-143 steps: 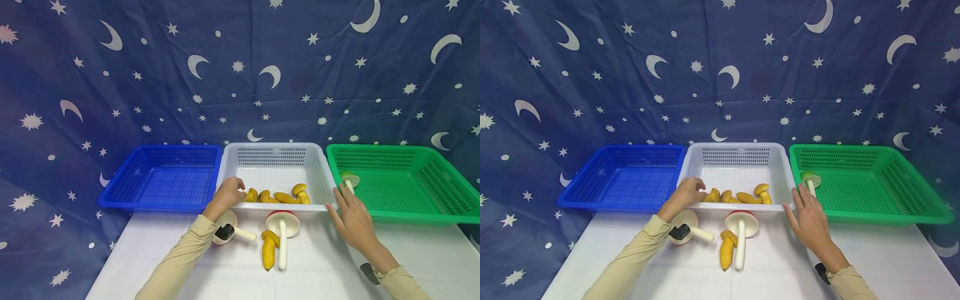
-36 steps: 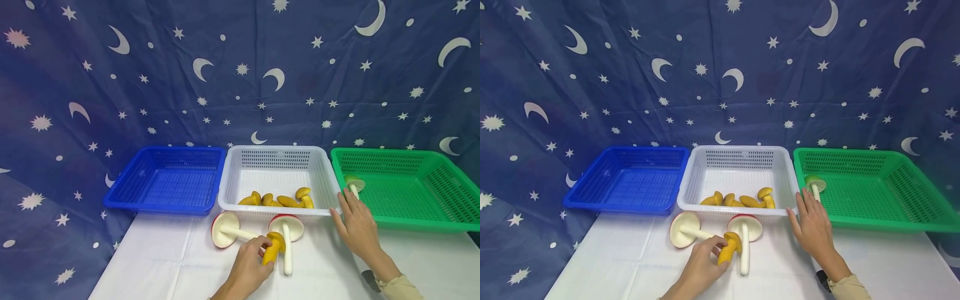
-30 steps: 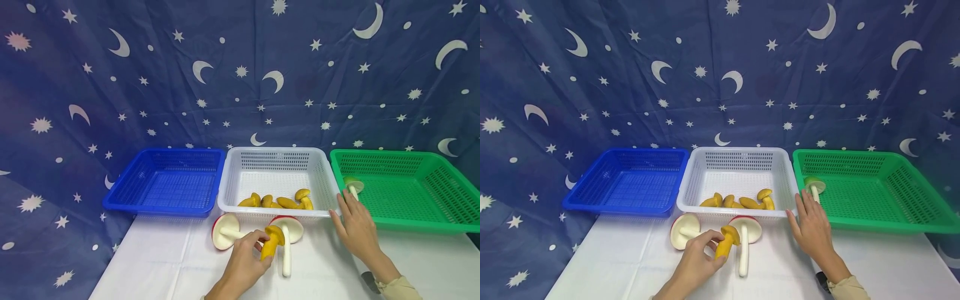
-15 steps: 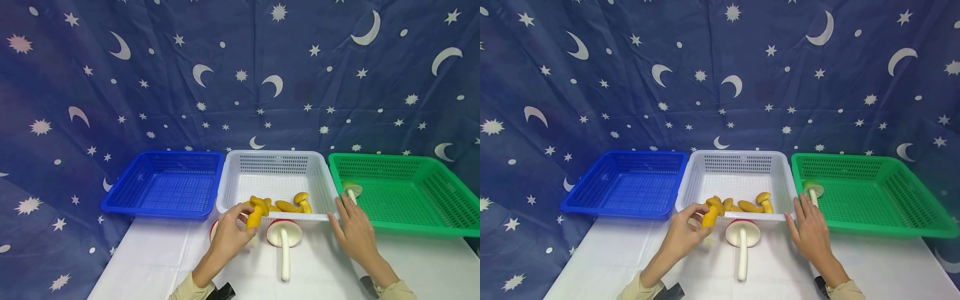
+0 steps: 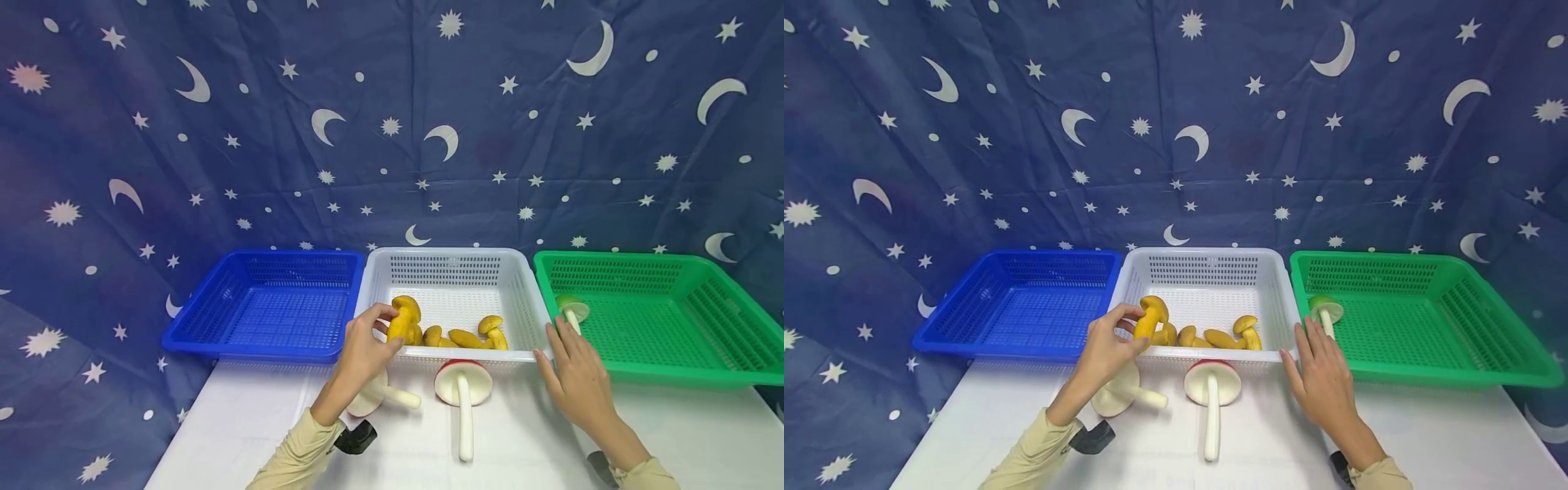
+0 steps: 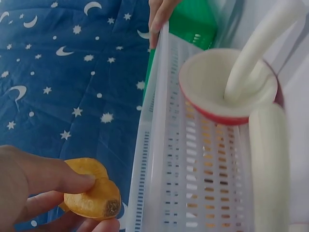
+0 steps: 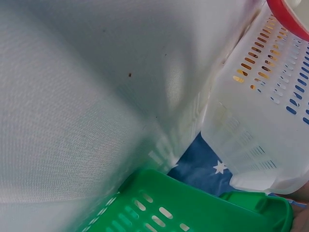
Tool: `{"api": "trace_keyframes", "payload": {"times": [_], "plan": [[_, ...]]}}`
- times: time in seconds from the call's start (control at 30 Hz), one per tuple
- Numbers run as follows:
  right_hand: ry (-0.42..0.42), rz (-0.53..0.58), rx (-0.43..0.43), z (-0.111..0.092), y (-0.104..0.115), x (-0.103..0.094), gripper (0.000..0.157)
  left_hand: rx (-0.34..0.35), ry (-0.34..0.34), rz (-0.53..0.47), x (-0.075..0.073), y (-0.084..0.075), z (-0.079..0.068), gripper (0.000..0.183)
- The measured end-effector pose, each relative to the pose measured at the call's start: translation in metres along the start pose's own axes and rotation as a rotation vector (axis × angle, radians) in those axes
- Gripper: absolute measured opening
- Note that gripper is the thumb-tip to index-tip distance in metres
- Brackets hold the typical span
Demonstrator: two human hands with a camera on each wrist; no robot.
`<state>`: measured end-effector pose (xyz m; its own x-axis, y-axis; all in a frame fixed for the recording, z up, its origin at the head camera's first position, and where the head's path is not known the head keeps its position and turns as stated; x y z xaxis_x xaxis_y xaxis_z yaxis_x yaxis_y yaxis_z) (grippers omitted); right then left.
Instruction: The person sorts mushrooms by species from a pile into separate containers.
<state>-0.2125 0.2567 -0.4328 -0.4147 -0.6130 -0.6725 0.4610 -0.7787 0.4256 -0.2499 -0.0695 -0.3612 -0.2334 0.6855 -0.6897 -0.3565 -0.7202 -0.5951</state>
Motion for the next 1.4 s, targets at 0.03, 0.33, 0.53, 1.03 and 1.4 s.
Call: {"api": "trace_keyframes", "payload": {"times": [0.03, 0.33, 0.53, 1.03, 1.4], "plan": [[0.002, -0.001, 0.0, 0.0, 0.0, 0.0, 0.055, 0.003, -0.003, 0.001, 0.0, 0.001, 0.002, 0.034], [0.021, -0.012, 0.018, 0.0, -0.002, 0.0, 0.056, 0.027, -0.008, 0.03, 0.002, 0.008, 0.019, 0.031], [0.016, -0.014, 0.002, 0.002, -0.001, 0.0, 0.056, 0.015, -0.013, 0.057, 0.004, 0.013, 0.031, 0.031], [0.007, -0.02, -0.003, 0.002, -0.003, 0.0, 0.056, -0.013, 0.103, 0.147, 0.034, 0.031, 0.05, 0.031], [0.013, -0.024, 0.002, 0.002, -0.002, 0.001, 0.056, -0.007, 0.223, 0.276, 0.054, 0.046, 0.059, 0.032]]}}
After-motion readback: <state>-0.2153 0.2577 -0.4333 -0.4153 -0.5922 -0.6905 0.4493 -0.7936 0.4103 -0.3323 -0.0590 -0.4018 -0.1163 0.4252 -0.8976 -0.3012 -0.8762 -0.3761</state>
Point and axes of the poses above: each hand's wrist, its own z-axis towards the middle knuckle, its own x-axis out of the palm, y = z × x, the point moved 7 cm from there along z, towards the middle knuckle, and after that the axes turned 15 degrees about z, right-handed, at the moved point
